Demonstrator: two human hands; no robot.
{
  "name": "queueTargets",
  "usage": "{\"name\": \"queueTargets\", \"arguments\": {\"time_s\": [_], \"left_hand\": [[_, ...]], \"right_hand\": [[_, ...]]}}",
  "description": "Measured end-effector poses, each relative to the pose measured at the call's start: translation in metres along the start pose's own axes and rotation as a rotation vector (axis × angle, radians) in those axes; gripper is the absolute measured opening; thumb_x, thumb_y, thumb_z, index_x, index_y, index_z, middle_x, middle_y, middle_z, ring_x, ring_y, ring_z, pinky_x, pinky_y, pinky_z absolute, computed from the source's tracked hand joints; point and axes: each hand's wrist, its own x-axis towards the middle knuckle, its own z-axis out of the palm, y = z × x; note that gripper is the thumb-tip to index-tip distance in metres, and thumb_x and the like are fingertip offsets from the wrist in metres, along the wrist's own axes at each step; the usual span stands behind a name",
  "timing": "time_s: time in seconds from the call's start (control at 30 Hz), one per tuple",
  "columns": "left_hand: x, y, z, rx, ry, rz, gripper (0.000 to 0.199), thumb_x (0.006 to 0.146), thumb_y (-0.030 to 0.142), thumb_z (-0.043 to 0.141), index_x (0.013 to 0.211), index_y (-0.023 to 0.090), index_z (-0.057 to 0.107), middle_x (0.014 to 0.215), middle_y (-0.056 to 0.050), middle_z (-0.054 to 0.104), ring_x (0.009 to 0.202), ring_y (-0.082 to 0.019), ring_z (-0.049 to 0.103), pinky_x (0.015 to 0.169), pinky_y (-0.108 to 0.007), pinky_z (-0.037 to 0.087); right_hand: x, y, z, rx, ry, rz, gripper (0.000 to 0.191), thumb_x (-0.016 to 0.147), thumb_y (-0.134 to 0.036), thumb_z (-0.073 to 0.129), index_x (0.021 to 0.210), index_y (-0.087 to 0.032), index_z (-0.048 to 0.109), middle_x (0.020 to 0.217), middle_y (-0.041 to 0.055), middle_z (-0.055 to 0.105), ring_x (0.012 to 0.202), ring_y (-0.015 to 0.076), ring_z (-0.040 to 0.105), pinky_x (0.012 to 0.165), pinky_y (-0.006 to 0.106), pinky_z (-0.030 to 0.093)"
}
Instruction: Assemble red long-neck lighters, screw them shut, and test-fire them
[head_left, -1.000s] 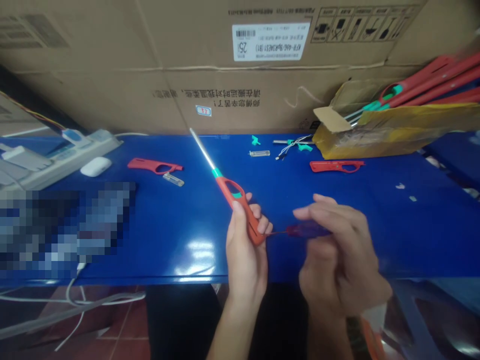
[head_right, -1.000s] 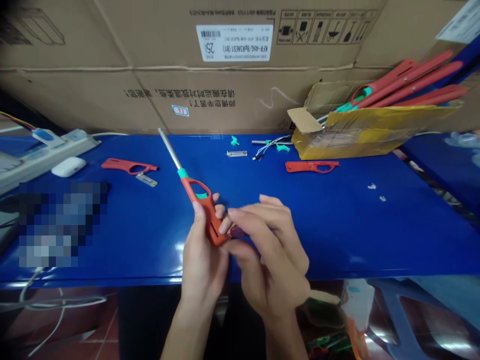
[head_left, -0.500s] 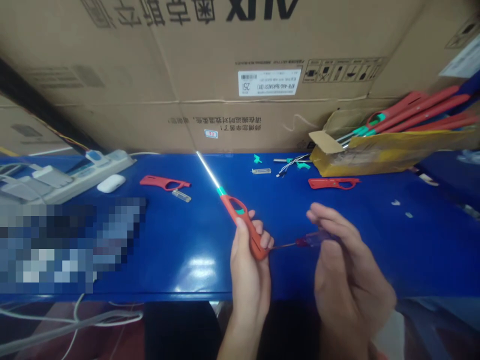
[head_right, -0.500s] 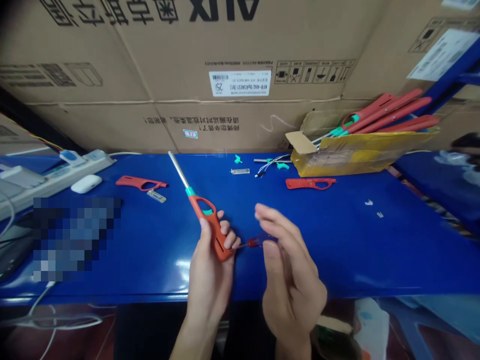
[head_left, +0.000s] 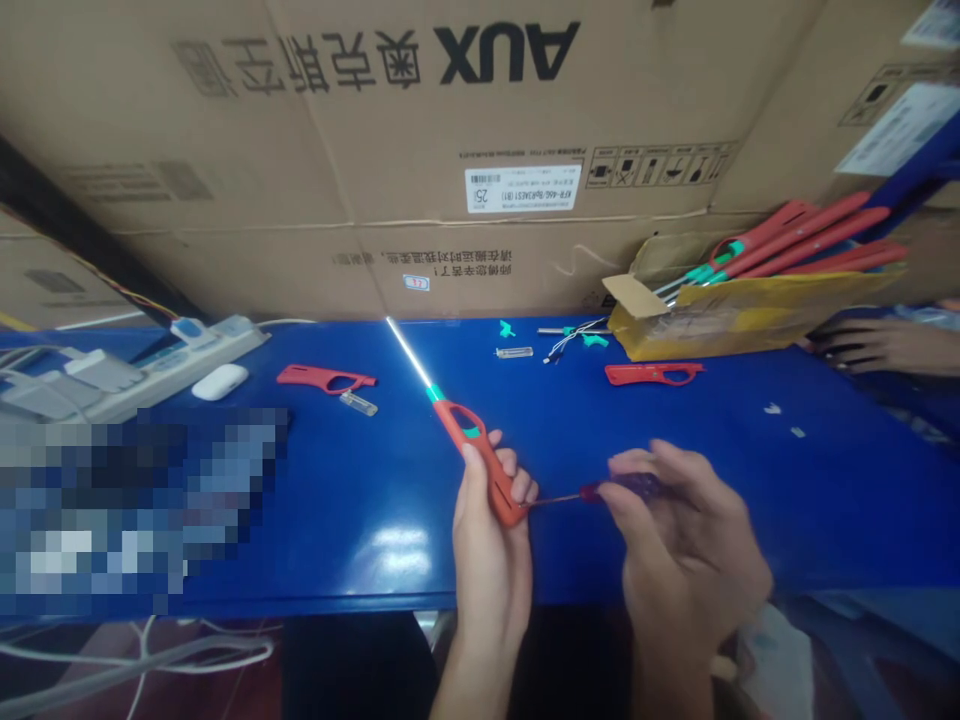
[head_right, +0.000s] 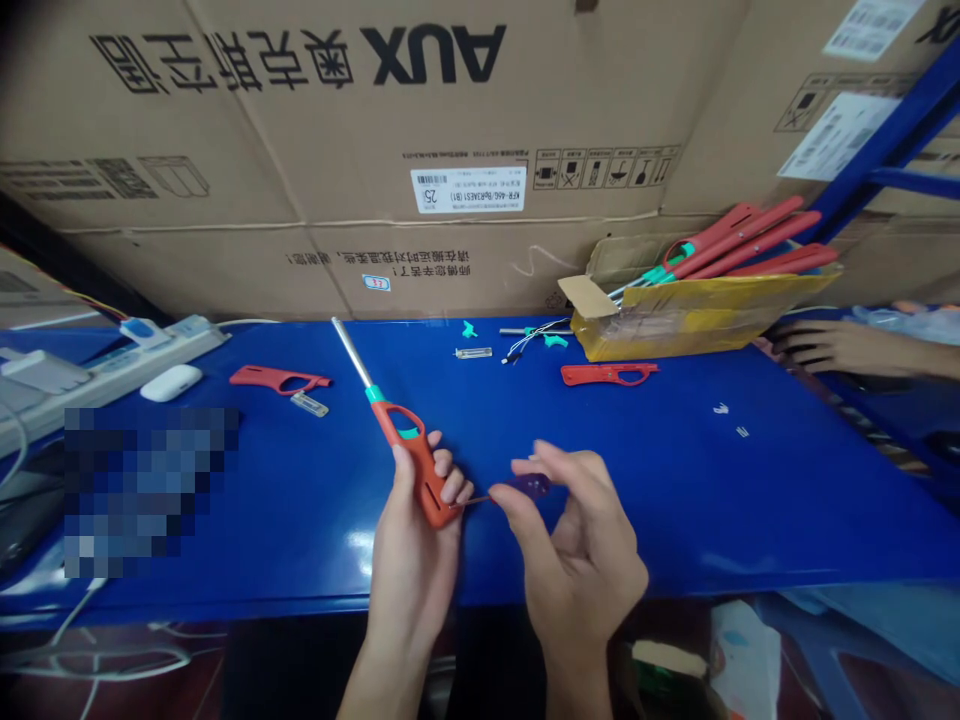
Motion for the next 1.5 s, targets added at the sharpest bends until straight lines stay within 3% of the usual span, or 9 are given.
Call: {"name": "queueTargets", "arguments": {"time_s": [0.2,0.27,0.4,0.63,0.8,0.97,1.17,1.33,1.5], "left_hand": [[0.002,-0.001,-0.001,-0.022,0.007,-0.012,0.031,0.101,0.042,0.057,0.112,0.014,0.064,0.08,0.0,0.048,0.061,-0.007,0.041,0.057,-0.019,0.042],[0.002,-0.002,-0.001,-0.024,0.001,-0.007,0.031,0.101,0.042,0.058,0.112,0.014,0.064,0.08,0.0,0.048,0.061,-0.007,0.041,0.057,-0.019,0.042],[0.002,-0.002,-0.001,-0.013,-0.003,0.001,0.031,0.101,0.042,0.057,0.112,0.014,0.064,0.081,0.0,0.047,0.061,-0.007,0.04,0.057,-0.02,0.041],[0.001,0.0,0.0,0.005,0.008,-0.013,0.033,0.1,0.044,0.059,0.111,0.014,0.063,0.079,0.0,0.046,0.061,-0.007,0.04,0.057,-0.019,0.04],[0.001,-0.001,0.0,0.017,-0.001,0.003,0.032,0.099,0.043,0.06,0.112,0.015,0.063,0.08,0.001,0.046,0.061,-0.007,0.041,0.058,-0.019,0.041],[0.001,0.0,0.0,0.009,-0.008,-0.01,0.031,0.1,0.043,0.06,0.113,0.015,0.064,0.08,0.001,0.047,0.061,-0.007,0.04,0.057,-0.019,0.042],[0.001,0.0,-0.001,0.034,0.004,0.008,0.032,0.1,0.044,0.059,0.111,0.015,0.065,0.08,0.001,0.046,0.062,-0.007,0.041,0.058,-0.02,0.042],[0.001,0.0,0.0,0.035,0.017,0.006,0.034,0.1,0.045,0.059,0.112,0.014,0.066,0.081,0.0,0.046,0.063,-0.007,0.042,0.058,-0.019,0.042],[0.001,0.0,-0.002,0.031,0.015,0.0,0.033,0.099,0.044,0.06,0.113,0.014,0.066,0.081,0.0,0.046,0.063,-0.008,0.042,0.059,-0.02,0.042]], "right_hand": [[0.007,-0.005,-0.004,-0.118,-0.202,0.005,0.043,0.097,-0.01,0.055,0.134,-0.029,0.066,0.121,0.0051,0.072,0.108,0.0186,0.069,0.089,0.036,0.059],[0.007,-0.008,-0.006,-0.045,-0.238,0.036,0.048,0.094,-0.009,0.061,0.138,-0.03,0.062,0.115,0.0036,0.074,0.104,0.0185,0.071,0.09,0.036,0.06],[0.005,-0.011,-0.005,-0.042,-0.111,-0.004,0.043,0.085,-0.008,0.074,0.121,-0.031,0.073,0.092,-0.0015,0.072,0.085,0.0145,0.07,0.081,0.03,0.06],[0.003,-0.009,0.001,-0.01,-0.114,0.2,0.048,0.096,-0.015,0.061,0.142,-0.03,0.059,0.115,0.0029,0.075,0.095,0.0165,0.075,0.083,0.031,0.063],[0.004,-0.001,0.003,0.026,-0.043,0.055,0.029,0.082,-0.011,0.077,0.108,-0.025,0.076,0.087,0.0005,0.07,0.08,0.0155,0.07,0.066,0.028,0.061],[0.003,0.005,-0.007,0.099,-0.257,0.117,0.037,0.1,-0.015,0.051,0.131,-0.027,0.067,0.115,0.0081,0.071,0.097,0.0212,0.071,0.077,0.039,0.063],[0.003,0.006,-0.004,0.113,-0.163,-0.06,0.047,0.084,-0.006,0.073,0.123,-0.032,0.072,0.091,0.0015,0.07,0.085,0.0189,0.069,0.075,0.04,0.061],[0.001,0.001,-0.002,0.093,-0.224,0.087,0.044,0.1,-0.011,0.048,0.136,-0.029,0.064,0.114,0.0063,0.073,0.104,0.0217,0.07,0.087,0.044,0.061],[0.002,0.006,-0.001,0.16,-0.15,-0.004,0.05,0.087,-0.007,0.07,0.131,-0.031,0.068,0.091,0.0004,0.074,0.085,0.0199,0.073,0.09,0.05,0.061]]}}
